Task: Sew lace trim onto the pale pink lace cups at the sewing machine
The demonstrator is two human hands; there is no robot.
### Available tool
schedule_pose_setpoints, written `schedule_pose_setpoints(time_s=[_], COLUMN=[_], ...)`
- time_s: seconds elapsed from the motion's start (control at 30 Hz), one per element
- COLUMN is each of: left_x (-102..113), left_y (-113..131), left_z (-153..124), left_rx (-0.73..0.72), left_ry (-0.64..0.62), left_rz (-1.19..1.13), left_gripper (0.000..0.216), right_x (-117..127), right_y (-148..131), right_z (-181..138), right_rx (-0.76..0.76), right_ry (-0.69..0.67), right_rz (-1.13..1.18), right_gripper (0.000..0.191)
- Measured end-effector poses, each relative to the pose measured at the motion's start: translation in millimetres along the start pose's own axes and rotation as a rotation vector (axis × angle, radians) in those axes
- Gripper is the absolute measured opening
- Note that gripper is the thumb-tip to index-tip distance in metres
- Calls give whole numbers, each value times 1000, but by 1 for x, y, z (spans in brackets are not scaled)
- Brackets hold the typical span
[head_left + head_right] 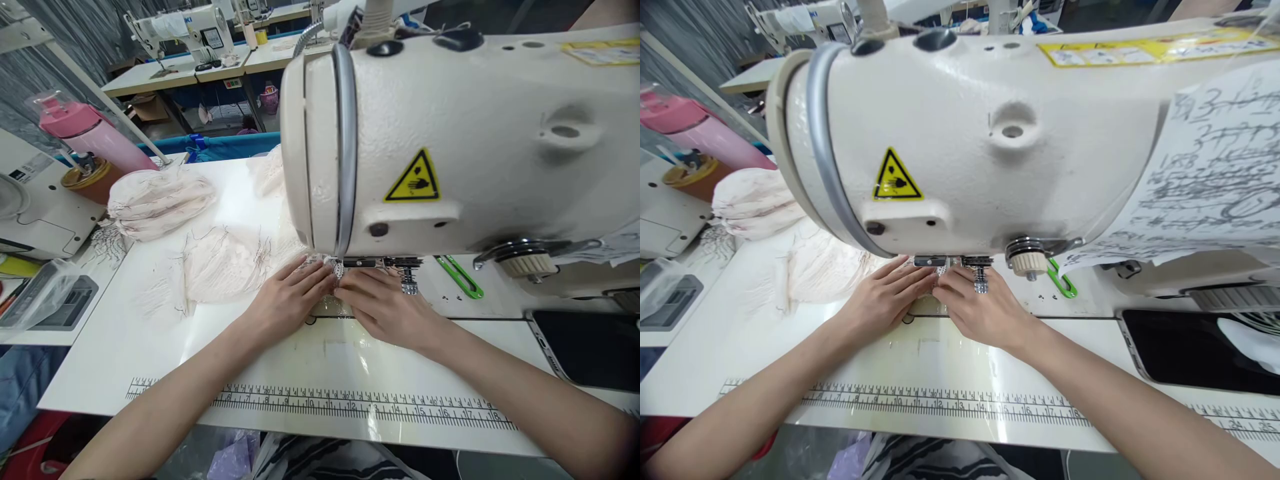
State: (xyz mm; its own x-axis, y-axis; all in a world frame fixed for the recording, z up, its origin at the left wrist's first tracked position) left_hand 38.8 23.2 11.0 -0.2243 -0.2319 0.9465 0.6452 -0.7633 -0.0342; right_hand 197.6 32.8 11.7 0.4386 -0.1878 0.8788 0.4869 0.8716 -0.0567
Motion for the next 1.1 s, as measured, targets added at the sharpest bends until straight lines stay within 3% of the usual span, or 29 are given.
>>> schedule_pose_setpoints(time_s=[0.43,1.1], left_x=[1,2], left_y=[-2,6], left_z=[-1,7], left_rx=[-16,56], left_ry=[-90,9], left_rz=[-6,67], left_gripper=[43,37], right_x=[1,-5], right_y=[-3,-5], right_z=[-1,-4], right_rx=[1,17], right_ry=[-22,46], right_rz=[57,-157], right_gripper=[25,31])
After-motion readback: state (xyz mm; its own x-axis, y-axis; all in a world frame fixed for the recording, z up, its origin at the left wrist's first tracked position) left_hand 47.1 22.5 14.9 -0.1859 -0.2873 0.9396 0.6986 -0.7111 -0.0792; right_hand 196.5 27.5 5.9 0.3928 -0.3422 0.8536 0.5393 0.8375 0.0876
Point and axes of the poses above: each hand's wrist, its own z-axis towards the middle knuckle, its own x-axis out of the back of the hand, y = z × x, the point moved 5 cm from there along z, towards the middle knuckle, and after that the axes turned 2 degrees about -z, right-handed, at the moved point
